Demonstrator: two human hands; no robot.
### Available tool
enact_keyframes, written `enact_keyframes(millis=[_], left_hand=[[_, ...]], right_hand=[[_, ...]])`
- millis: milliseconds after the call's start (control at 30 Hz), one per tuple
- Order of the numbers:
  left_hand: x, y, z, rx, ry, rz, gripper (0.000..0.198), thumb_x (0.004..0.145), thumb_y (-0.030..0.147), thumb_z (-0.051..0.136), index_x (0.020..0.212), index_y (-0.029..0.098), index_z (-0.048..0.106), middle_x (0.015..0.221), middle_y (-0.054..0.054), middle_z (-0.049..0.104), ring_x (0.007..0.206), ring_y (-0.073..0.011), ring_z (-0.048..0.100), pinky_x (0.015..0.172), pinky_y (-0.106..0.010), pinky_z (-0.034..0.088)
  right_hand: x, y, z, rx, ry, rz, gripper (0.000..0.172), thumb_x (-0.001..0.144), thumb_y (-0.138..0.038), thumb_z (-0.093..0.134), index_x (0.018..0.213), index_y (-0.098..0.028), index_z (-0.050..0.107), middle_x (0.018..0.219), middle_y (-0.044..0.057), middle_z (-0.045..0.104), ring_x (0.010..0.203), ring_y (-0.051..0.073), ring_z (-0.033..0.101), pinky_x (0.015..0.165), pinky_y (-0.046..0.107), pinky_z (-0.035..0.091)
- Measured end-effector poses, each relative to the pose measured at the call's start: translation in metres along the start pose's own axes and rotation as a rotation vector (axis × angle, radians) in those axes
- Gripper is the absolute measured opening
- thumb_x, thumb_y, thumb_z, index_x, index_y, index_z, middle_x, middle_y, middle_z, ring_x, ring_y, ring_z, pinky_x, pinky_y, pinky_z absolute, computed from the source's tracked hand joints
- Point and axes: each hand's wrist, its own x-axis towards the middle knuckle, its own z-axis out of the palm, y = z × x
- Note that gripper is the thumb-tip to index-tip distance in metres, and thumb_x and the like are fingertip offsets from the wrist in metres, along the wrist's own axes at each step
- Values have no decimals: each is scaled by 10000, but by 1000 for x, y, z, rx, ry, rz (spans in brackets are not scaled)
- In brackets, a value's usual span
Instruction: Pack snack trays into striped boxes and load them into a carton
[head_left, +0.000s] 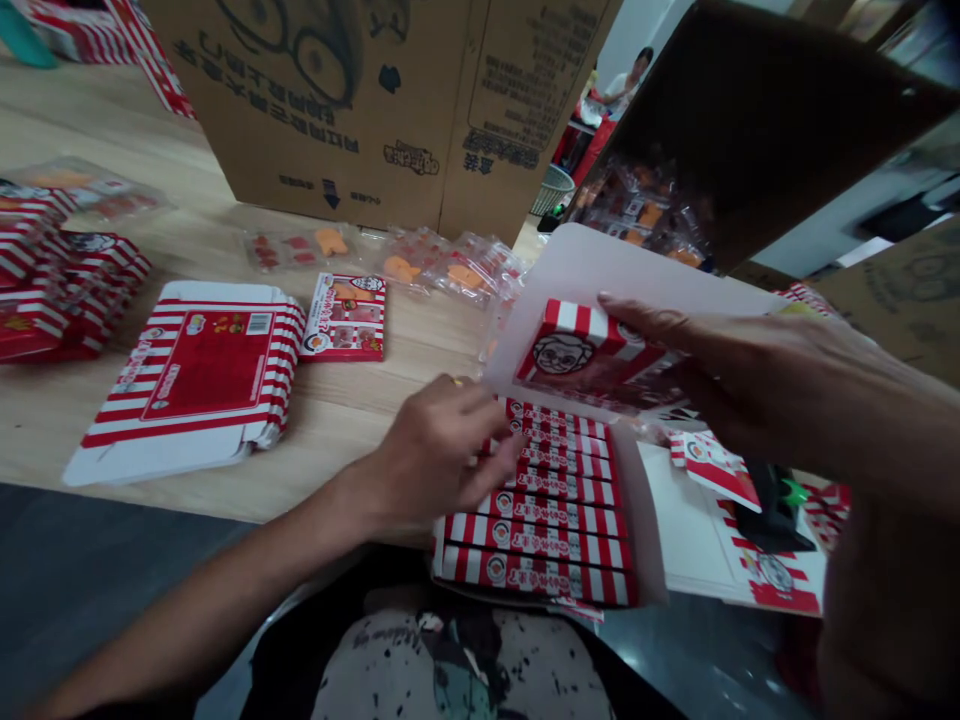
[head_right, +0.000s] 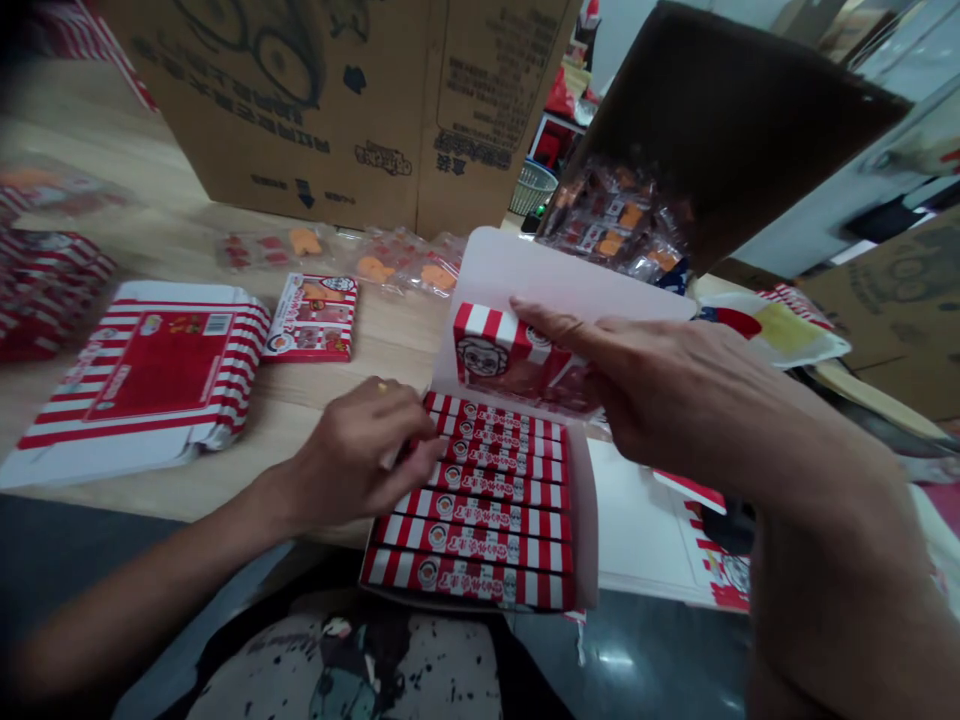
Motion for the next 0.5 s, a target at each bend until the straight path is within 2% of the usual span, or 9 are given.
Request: enact_keyframes(millis=[67,133,200,267,400,500], left_hand=[[18,15,7,133,-290,56,309,979,302,436,868,142,676,874,-129,697,823,-245,639,839,-420,483],[38,21,23,232,-470,13,351,972,363,475,984,91,698,1050,-215,702,963,-319,652,896,-472,480],[54,20,38,315,-534,-72,514,945,502,523,1109,40,678,1216,-287,647,1131,-404,597,966,-532,449],[63,17,46,349,-558,-139,678,913,616,524,1214,18,631,1309,-307,596,1216,-441,542,1002,-560,425],[60,12,42,258,-625,-208,772,868,703,512,1322,81,569,1375,-266,580,1265,-443,528,1014,-575,428],[52,8,37,177,-713,-208,795,862,694,517,1352,68,535,1312,-286,622,1193,-443,597,971,-579,460]], right_hand=[[1,3,0,-61,12,-20,745,879,-122,454,1579,-330,309,1046,82,757,658,200,642,573,313,386],[2,3,3,-95,-12,-3,764,856,-124,478,1579,-312,317,1073,99,758,649,206,651,560,312,382],[2,1,6,-124,-32,36,790,844,-132,492,1587,-318,299,1114,107,756,684,228,681,556,311,386],[0,0,8,-120,-45,70,791,855,-158,496,1597,-322,277,1155,105,751,745,253,707,574,315,409],[-1,-2,8,-27,-58,43,674,925,-222,466,1579,-318,331,1188,105,744,765,241,712,601,314,413],[9,-6,13,40,-107,-6,594,966,-343,485,1549,-285,389,1076,102,766,779,240,710,587,309,367]])
